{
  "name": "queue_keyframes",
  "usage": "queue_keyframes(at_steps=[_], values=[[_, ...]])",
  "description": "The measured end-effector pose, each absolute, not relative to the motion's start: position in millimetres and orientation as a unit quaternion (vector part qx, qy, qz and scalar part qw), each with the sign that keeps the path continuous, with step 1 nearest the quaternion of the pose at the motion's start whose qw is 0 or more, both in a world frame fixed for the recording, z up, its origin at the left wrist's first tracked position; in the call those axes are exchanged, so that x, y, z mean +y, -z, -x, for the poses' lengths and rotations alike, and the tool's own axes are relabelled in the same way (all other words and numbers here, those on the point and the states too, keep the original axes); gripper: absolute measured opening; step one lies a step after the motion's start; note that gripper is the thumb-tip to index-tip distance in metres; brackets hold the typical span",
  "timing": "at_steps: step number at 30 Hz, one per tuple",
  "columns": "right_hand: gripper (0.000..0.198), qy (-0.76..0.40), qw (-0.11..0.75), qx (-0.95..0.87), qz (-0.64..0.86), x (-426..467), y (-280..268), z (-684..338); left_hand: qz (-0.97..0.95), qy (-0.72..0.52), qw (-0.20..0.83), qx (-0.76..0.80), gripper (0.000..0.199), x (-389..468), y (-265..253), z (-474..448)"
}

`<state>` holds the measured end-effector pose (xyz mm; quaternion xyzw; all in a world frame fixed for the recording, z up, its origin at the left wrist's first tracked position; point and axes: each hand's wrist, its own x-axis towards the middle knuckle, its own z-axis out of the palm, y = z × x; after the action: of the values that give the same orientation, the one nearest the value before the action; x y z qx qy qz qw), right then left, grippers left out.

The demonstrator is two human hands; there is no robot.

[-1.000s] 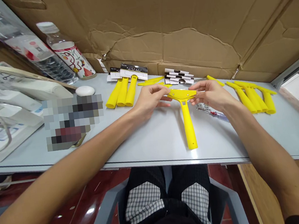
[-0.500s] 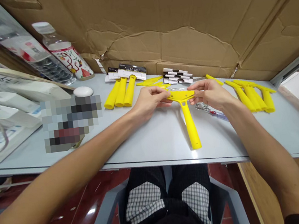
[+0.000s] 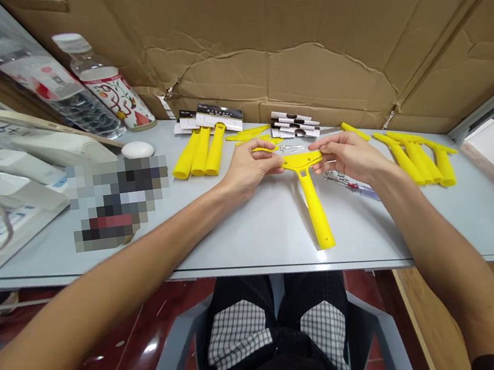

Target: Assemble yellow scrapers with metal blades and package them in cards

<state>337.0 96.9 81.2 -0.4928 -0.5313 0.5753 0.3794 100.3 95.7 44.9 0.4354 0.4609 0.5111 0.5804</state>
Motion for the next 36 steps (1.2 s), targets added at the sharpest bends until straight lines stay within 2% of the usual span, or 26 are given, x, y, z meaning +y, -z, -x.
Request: queue_keyframes(at_steps=[4,9,11,14,18,26,32,36], values=[[0.006,-0.562,0.368,-0.558,0.487,96.9,-79.0,-337.7,-0.442,-0.513,0.575,0.46,0.033,95.5,-43.6,-99.0],[0.013,-0.55,0.365,-0.558,0.503,97.7,-77.4,-339.4,-0.444,-0.511,0.583,0.45,0.032,94.8,-41.7,-98.8],[0.014,-0.548,0.369,-0.555,0.504,97.7,-77.9,-339.6,-0.434,-0.496,0.604,0.448,0.025,94.8,-42.6,-99.8],[0.016,-0.546,0.382,-0.549,0.504,96.7,-80.3,-338.4,-0.423,-0.449,0.65,0.444,0.003,94.7,-44.8,-102.0],[0.016,-0.544,0.389,-0.545,0.506,94.2,-84.5,-335.4,-0.416,-0.415,0.674,0.449,0.018,94.5,-45.9,-104.0],[0.03,-0.557,0.401,-0.535,0.492,96.0,-82.3,-337.3,-0.413,-0.433,0.672,0.436,0.02,91.8,-47.4,-103.8],[0.022,-0.553,0.383,-0.54,0.507,95.5,-82.3,-336.4,-0.41,-0.441,0.67,0.434,0.019,90.6,-46.3,-104.7],[0.024,-0.561,0.384,-0.536,0.501,95.0,-82.7,-334.7,-0.364,-0.463,0.683,0.431,0.017,88.6,-48.9,-107.1]])
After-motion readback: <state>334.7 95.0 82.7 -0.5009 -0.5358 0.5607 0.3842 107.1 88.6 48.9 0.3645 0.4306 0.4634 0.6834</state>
